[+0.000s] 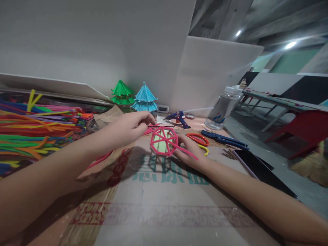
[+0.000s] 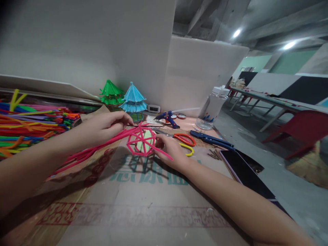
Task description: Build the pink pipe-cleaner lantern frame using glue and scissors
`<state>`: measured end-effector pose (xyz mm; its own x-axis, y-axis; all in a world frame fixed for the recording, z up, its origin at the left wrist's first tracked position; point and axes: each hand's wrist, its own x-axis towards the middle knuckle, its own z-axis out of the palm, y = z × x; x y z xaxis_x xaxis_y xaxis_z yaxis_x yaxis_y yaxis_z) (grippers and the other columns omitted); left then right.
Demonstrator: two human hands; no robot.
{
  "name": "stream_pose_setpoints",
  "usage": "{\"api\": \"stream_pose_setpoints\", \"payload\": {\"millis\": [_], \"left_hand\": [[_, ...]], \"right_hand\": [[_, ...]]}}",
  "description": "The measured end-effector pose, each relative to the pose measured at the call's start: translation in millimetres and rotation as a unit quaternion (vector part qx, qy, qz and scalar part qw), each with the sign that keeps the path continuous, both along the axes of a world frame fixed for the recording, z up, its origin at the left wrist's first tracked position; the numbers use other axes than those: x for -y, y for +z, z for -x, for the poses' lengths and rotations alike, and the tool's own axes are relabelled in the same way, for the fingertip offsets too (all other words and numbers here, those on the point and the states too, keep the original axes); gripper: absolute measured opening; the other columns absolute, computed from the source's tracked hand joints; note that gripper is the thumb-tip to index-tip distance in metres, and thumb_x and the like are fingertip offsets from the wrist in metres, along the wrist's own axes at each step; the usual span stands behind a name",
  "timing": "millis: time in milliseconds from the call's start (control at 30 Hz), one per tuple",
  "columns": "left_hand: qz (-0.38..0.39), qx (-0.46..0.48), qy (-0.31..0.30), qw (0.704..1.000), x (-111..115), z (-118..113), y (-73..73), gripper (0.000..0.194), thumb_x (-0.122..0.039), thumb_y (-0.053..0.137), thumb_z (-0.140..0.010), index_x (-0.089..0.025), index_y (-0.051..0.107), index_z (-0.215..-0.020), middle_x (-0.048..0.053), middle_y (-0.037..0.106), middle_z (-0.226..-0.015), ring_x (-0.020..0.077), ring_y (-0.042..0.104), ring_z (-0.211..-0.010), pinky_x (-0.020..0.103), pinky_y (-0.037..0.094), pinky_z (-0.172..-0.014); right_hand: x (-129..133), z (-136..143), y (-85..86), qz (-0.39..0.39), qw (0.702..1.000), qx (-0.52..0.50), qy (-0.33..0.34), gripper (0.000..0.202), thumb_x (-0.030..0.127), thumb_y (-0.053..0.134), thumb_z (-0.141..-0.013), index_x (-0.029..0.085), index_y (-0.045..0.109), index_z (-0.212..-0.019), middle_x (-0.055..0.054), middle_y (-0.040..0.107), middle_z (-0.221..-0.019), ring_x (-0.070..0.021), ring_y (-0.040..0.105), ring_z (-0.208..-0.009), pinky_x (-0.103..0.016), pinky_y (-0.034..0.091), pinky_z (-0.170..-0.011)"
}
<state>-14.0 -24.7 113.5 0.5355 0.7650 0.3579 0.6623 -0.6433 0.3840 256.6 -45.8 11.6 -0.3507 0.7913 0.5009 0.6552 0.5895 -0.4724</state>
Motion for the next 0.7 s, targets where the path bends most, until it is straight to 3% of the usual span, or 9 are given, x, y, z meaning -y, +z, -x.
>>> {"api": "stream_pose_setpoints", "payload": {"millis": [133, 333, 500, 600, 700], "left_hand": [[-0.006, -0.005, -0.015, 1.000, -2.2, -0.5, -2.5, 0.034, -0.030, 0.037, -0.095, -0.020, 0.066, -0.108, 0.006, 0.073, -0.102, 0.0226, 0.068, -0.090, 0.031, 0.051, -0.080], [-0.002, -0.019, 0.007, 1.000, 3.4, -0.8, 0.2, 0.033, -0.034, 0.037, -0.098, -0.020, 0.064, -0.110, 0.005, 0.073, -0.097, 0.0211, 0.067, -0.080, 0.029, 0.049, -0.073], [0.036, -0.011, -0.049, 0.998, 3.9, -1.2, 0.1, 0.035, -0.047, 0.048, -0.098, -0.022, 0.067, -0.115, 0.003, 0.075, -0.095, 0.0197, 0.067, -0.080, 0.027, 0.048, -0.069], [0.064, 0.014, -0.075, 0.995, 3.6, -2.1, 0.3, 0.034, -0.047, 0.051, -0.097, -0.022, 0.069, -0.111, 0.002, 0.076, -0.098, 0.0191, 0.069, -0.086, 0.026, 0.050, -0.073], [0.081, 0.019, -0.059, 0.995, 3.7, -2.9, 0.0, 0.039, -0.052, 0.048, -0.098, -0.021, 0.072, -0.099, 0.001, 0.076, -0.091, 0.0197, 0.069, -0.084, 0.026, 0.049, -0.071]], "right_hand": [[0.8, 1.0, 1.8, 0.010, 1.000, -0.003, -0.001, 0.034, 0.031, 0.069, -0.091, 0.019, 0.063, -0.122, -0.011, 0.077, -0.107, -0.0247, 0.072, -0.089, -0.039, 0.056, -0.078], [2.4, 1.1, 2.2, 0.005, 1.000, -0.004, 0.005, 0.033, 0.030, 0.068, -0.091, 0.019, 0.063, -0.121, -0.010, 0.077, -0.104, -0.0243, 0.072, -0.088, -0.038, 0.056, -0.077], [2.1, 0.5, 2.1, -0.029, 1.000, -0.002, 0.012, 0.034, 0.036, 0.067, -0.092, 0.021, 0.063, -0.122, -0.010, 0.078, -0.103, -0.0259, 0.073, -0.089, -0.039, 0.057, -0.078], [2.4, -0.2, 2.6, -0.047, 0.999, -0.001, 0.018, 0.035, 0.039, 0.064, -0.095, 0.020, 0.062, -0.124, -0.011, 0.077, -0.105, -0.0268, 0.073, -0.092, -0.039, 0.057, -0.080], [2.7, -0.8, 2.7, -0.056, 0.998, -0.006, 0.024, 0.036, 0.040, 0.062, -0.096, 0.019, 0.061, -0.125, -0.012, 0.077, -0.106, -0.0270, 0.073, -0.094, -0.040, 0.057, -0.082]]}}
